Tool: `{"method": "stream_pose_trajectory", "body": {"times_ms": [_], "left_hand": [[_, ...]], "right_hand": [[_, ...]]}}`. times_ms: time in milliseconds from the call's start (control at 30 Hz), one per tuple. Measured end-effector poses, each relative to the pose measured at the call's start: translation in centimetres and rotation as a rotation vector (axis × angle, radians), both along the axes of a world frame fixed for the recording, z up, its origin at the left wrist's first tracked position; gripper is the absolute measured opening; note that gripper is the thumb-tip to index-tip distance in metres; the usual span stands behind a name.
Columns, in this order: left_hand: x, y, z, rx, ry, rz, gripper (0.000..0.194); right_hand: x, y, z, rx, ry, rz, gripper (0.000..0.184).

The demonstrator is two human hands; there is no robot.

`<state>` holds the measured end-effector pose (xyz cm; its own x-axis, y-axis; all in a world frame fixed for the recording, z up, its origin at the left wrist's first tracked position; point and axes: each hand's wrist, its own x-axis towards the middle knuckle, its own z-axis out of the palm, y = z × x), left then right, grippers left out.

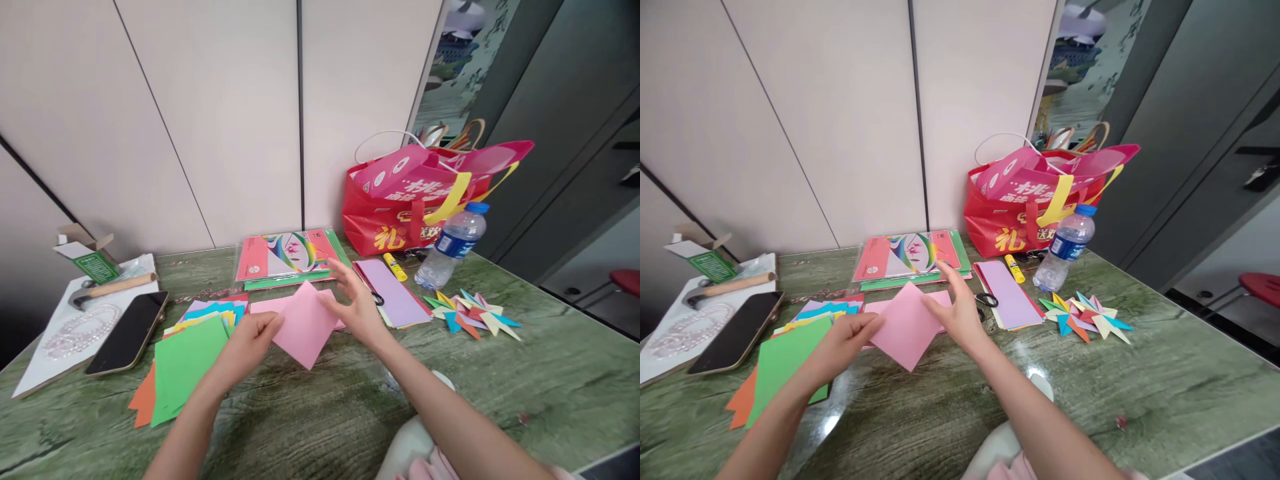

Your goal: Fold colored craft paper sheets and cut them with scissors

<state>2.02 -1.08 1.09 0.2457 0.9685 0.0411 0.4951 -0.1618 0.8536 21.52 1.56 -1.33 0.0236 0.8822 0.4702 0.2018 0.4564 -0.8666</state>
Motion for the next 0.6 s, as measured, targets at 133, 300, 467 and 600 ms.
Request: {"method": "stream_pose_trajectory", "body": {"times_ms": [133, 300, 467, 600], "left_hand": [[0.3, -0.5, 0.2, 0.046, 0.213, -0.190, 0.035], [0.9, -0.9, 0.0, 0.106, 0.259, -0.217, 0.034], [0.9, -1.1, -0.2, 0.180, 0.301, -0.241, 0.037], [0.5, -1.0, 0.0, 0.194, 0.328, -0.246, 0.038]], "right_hand": [[-0.4, -1.0, 0.6, 0.378, -0.389, 0.059, 0.027], [-1.4, -1.9, 0.4, 0.464, -0.553, 0.061, 0.013], [-1.4, -1.9, 0.5, 0.430, -0.603, 0.074, 0.010], [-0.7, -1.3, 0.5, 0.405, -0.593, 0.012, 0.012]]}}
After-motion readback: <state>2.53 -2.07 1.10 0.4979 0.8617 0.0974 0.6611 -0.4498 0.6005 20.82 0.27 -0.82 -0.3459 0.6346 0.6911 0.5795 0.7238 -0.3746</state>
